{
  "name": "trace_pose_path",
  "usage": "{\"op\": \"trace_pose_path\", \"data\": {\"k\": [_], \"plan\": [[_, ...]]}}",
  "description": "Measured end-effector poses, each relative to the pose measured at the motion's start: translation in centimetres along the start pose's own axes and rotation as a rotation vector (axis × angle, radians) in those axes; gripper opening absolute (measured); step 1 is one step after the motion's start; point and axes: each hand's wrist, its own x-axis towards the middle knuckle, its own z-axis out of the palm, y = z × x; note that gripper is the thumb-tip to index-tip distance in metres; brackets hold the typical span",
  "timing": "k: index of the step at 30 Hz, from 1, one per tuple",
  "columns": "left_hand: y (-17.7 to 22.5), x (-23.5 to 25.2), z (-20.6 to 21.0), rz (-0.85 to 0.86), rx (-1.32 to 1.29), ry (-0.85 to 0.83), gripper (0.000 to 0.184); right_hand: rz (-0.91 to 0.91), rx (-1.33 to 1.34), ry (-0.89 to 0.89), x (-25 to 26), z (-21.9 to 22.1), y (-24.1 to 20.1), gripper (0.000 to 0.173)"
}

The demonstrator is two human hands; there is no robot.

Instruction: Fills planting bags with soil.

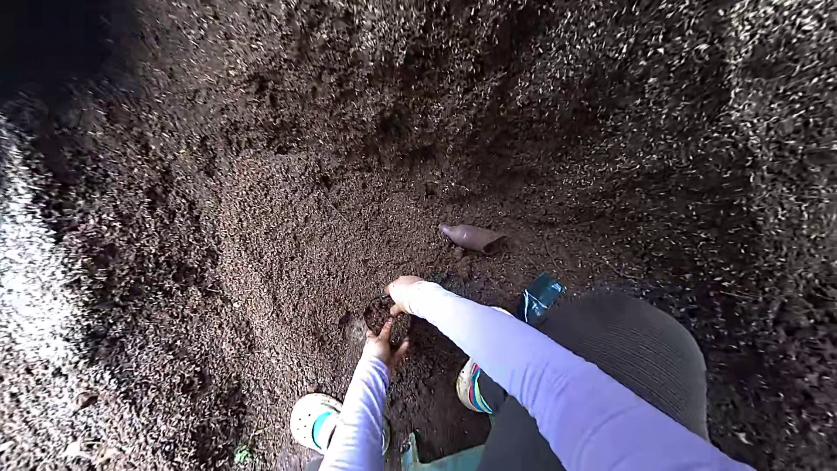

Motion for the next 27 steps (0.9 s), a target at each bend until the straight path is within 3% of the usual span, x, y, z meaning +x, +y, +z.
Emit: {"op": "trace_pose_path", "data": {"k": [5,10,12,14,17,19,23,25,27], "plan": [[1.2,-0.2,0.4,0.01,0.233,0.121,0.048,0.059,0.059,0.065,-2.8,-0.3,-2.4,0.033],[1.2,-1.0,-0.5,0.006,0.336,0.071,0.051,-0.011,0.082,0.027,-3.8,-1.1,-1.4,0.037],[0.9,-1.9,-1.5,0.028,0.267,0.053,0.057,-0.086,0.083,-0.024,-2.5,-1.8,0.5,0.052],[0.0,-2.4,-3.4,0.237,0.453,0.03,0.075,-0.121,0.205,-0.068,-2.8,-2.9,1.6,0.055],[-1.8,0.6,-4.7,0.884,0.922,0.169,0.132,-0.129,0.443,-0.001,-1.5,-4.5,3.5,0.047],[-1.7,2.3,-4.0,1.084,1.065,0.243,0.141,-0.118,0.513,0.082,0.7,-4.9,4.7,0.045],[0.4,3.5,-2.7,0.98,1.004,0.113,0.118,-0.046,0.446,0.165,4.0,-5.7,6.9,0.044],[0.8,3.8,-2.7,1.02,0.919,0.068,0.082,-0.033,0.389,0.207,6.2,-6.5,7.2,0.042],[0.8,4.3,-3.0,1.198,0.847,0.069,0.038,-0.07,0.325,0.382,9.7,-7.3,6.9,0.039]]}}
